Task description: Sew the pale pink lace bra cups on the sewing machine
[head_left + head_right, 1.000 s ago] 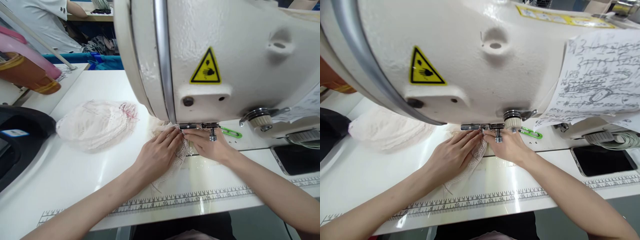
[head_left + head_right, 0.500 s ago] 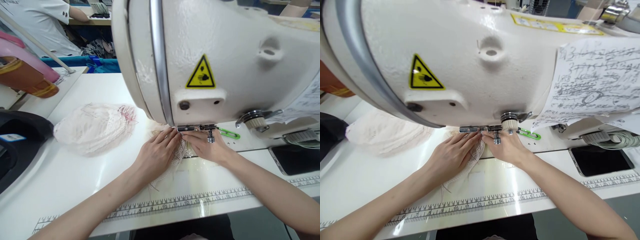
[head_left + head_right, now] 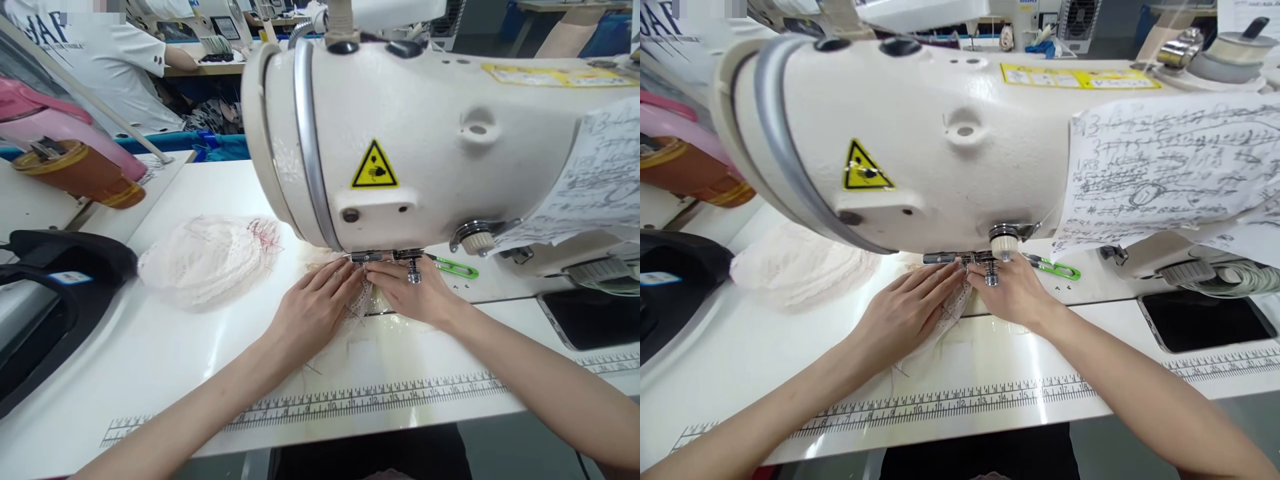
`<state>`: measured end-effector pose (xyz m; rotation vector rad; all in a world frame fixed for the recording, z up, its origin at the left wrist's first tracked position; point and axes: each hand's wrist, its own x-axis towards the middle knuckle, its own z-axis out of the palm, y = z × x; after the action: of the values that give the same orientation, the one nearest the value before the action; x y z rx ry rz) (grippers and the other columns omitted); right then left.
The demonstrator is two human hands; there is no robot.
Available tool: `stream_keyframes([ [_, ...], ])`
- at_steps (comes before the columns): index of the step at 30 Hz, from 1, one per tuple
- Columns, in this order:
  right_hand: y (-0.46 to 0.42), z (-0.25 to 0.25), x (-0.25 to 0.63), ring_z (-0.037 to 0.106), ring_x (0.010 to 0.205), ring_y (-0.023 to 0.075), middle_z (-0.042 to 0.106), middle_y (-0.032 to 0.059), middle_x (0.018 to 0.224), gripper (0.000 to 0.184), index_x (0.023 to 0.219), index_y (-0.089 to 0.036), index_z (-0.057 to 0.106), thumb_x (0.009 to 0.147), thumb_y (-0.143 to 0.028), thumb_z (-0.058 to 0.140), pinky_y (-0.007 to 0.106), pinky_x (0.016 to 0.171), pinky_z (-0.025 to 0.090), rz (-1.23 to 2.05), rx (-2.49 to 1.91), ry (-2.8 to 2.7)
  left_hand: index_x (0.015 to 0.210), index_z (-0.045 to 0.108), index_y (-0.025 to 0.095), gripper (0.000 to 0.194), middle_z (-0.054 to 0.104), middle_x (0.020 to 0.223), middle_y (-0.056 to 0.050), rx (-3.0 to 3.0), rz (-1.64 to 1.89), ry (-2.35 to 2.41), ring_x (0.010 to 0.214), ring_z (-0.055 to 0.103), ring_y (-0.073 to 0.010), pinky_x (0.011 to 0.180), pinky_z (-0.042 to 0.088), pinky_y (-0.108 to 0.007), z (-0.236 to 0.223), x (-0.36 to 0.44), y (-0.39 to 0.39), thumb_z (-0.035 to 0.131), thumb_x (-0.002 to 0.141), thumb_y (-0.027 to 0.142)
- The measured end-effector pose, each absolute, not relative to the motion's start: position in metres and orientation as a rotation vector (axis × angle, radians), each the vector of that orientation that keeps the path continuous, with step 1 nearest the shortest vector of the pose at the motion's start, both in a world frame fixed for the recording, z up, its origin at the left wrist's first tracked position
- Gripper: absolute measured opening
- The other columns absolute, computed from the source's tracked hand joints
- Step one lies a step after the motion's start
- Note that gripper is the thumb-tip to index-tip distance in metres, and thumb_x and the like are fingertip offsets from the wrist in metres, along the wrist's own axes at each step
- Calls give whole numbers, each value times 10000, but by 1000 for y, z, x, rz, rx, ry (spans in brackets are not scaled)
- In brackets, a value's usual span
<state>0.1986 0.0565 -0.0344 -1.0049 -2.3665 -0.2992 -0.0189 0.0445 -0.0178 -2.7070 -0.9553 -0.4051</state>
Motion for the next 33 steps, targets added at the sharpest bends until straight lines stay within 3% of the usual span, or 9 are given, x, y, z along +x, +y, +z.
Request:
stream_keyframes([
  [4,58,-37,200,685,817,167,751,-20,934,223,923,-212,710,848,-114,524,329,765,488,-394,-918,-2354,1234,589,139,363,651,1229,-90,-2804,-446,-736,1054,630,-260,762,505,-367,-1,-39,31,496,944,336],
  [8,60,-39,198,678,801,140,749,-54,920,223,865,-214,703,856,-113,504,305,811,474,-450,-872,-2326,1263,561,109,558,611,1286,-115,-2875,-324,-569,1063,619,-275,718,483,-370,0,-66,14,501,909,537],
  [11,57,-38,197,672,790,134,745,-49,936,272,865,-215,700,873,-88,460,309,817,445,-441,-917,-2360,1299,528,94,574,593,1308,-122,-2879,-322,-615,1132,592,-274,780,495,-371,-4,-71,10,506,915,519],
  [16,51,-36,198,664,760,149,733,-21,1025,283,952,-227,703,865,-82,476,327,682,388,-412,-1031,-2421,1222,588,116,333,661,1208,-100,-2827,-588,-815,1130,604,-234,891,517,-355,-8,-40,32,531,934,274],
  [22,54,-34,199,672,815,171,738,-16,1020,244,924,-217,714,845,-101,514,320,660,411,-350,-945,-2383,1225,606,123,374,618,1269,-120,-2786,-541,-1059,1163,588,-283,902,544,-441,-24,-14,56,450,968,346],
  [29,48,-29,196,675,844,174,723,-22,1081,307,971,-248,716,857,-92,477,315,642,386,-323,-1090,-2382,1251,594,122,377,591,1309,-95,-2761,-555,-1033,1215,555,-275,959,529,-438,-31,-17,54,451,970,328],
  [33,46,-30,195,669,891,161,711,-3,1118,322,1009,-235,710,868,-79,465,319,752,403,-323,-1052,-2359,1230,610,124,362,607,1288,-84,-2753,-577,-1004,1195,572,-271,937,546,-432,-30,-18,55,455,970,324],
])
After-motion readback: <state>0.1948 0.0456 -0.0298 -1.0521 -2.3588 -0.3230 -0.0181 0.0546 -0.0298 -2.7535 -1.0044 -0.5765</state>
